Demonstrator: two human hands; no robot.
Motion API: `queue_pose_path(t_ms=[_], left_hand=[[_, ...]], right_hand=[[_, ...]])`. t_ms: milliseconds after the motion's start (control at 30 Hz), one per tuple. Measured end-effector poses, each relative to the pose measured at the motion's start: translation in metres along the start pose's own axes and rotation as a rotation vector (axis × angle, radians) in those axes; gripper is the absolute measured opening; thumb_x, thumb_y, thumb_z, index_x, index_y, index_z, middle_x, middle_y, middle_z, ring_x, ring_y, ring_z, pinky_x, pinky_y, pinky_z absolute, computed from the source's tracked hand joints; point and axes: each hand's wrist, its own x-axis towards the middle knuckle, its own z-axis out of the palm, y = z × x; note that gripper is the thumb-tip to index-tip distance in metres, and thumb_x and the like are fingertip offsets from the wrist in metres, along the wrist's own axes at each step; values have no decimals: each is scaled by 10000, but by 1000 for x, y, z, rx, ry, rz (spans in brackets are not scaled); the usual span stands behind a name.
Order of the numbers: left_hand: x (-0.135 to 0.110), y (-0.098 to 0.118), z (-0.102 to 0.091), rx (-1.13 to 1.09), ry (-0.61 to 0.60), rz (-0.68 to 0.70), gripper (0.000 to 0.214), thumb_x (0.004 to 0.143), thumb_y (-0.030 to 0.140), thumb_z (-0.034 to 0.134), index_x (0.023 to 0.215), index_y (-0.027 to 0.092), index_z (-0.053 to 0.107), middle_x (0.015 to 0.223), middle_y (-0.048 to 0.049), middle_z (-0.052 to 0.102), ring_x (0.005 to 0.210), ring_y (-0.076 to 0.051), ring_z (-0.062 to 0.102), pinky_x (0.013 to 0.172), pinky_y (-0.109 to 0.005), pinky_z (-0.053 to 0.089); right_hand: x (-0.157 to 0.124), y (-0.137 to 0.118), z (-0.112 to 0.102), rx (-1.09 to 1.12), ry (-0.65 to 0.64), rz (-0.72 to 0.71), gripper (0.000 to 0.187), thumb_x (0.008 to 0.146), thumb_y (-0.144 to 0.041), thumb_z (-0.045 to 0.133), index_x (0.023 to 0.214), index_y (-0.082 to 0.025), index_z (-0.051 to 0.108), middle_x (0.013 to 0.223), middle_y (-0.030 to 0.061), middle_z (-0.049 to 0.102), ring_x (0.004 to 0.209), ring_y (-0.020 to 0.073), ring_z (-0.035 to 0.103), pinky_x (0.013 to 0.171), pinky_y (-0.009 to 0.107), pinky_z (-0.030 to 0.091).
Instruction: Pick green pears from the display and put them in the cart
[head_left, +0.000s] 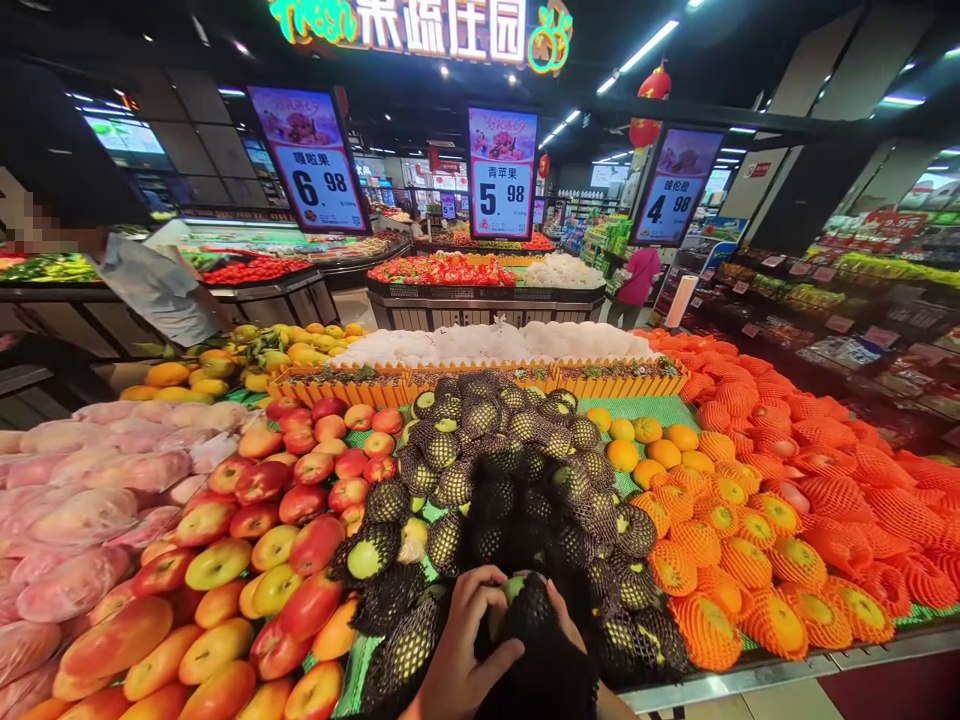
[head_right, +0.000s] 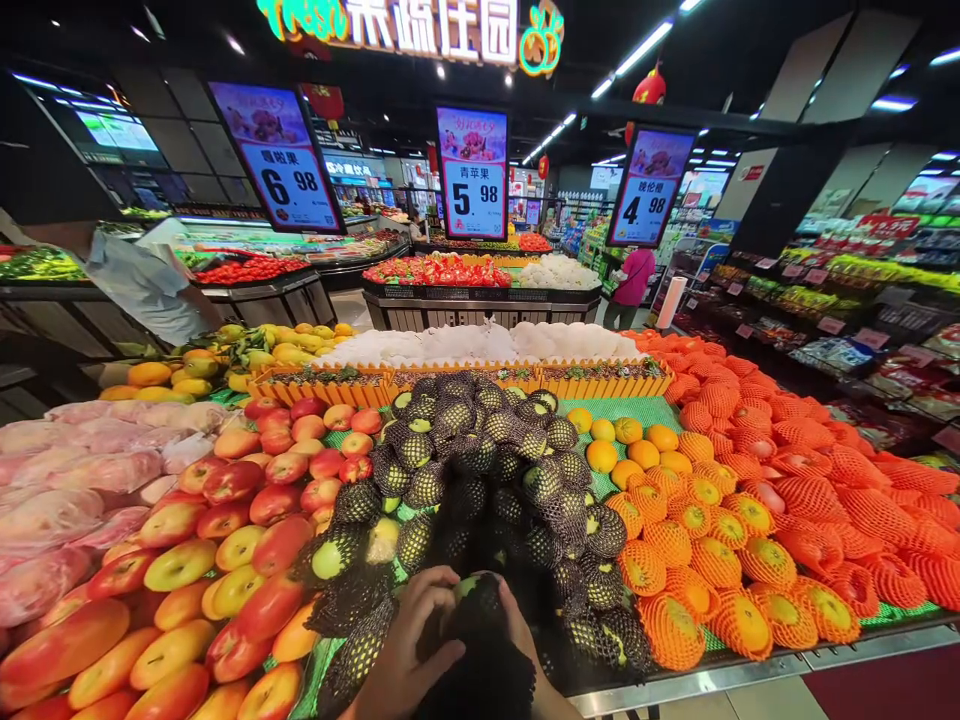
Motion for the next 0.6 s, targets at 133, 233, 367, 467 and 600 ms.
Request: queue_pose_path(t_ms=[133, 233, 367, 467, 600], left_hand=[[-3, -9, 0, -75, -17, -36, 204, 912, 410, 601, 864, 217, 557, 1109, -88, 589, 1082, -257, 553, 969, -387, 437], [-3, -13, 0, -233, 75, -191, 317, 943, 524, 525, 878, 215, 551, 858, -20, 545, 840, -188, 546, 783, -307, 458], [3, -17, 0, -466, 114, -375, 454, 823, 630, 660, 808, 212, 482, 652, 61, 428, 595, -101, 396, 553, -222, 326], [7, -22, 0, -611, 154, -481, 552, 718, 591, 790, 988, 234, 467, 565, 107, 445, 509, -74, 374, 511, -199, 262], [12, -29, -5, -677, 186, -529, 981, 655, 546, 857, 1406, 233, 310, 576, 125, 485, 490, -71, 416, 500, -189, 259]], right_hand=[[-7, -8, 2, -37, 51, -16, 569, 767, -733, 666, 1034, -240, 760, 986, 34, 766, 994, 253, 640, 1002, 394, 456], [-9, -6, 5, 26, 87, -11, 536, 758, -721, 680, 980, -241, 769, 962, 33, 766, 986, 255, 639, 1007, 397, 451], [-10, -5, 11, 86, 12, 43, 530, 726, -727, 705, 938, -247, 779, 908, 30, 763, 947, 250, 648, 977, 391, 472], [-12, -8, 17, 103, 2, 37, 485, 753, -706, 694, 911, -255, 775, 876, 17, 755, 917, 242, 648, 963, 380, 472], [-12, -11, 16, 92, -46, 32, 471, 752, -698, 699, 874, -247, 765, 827, 12, 739, 841, 228, 637, 886, 366, 487]])
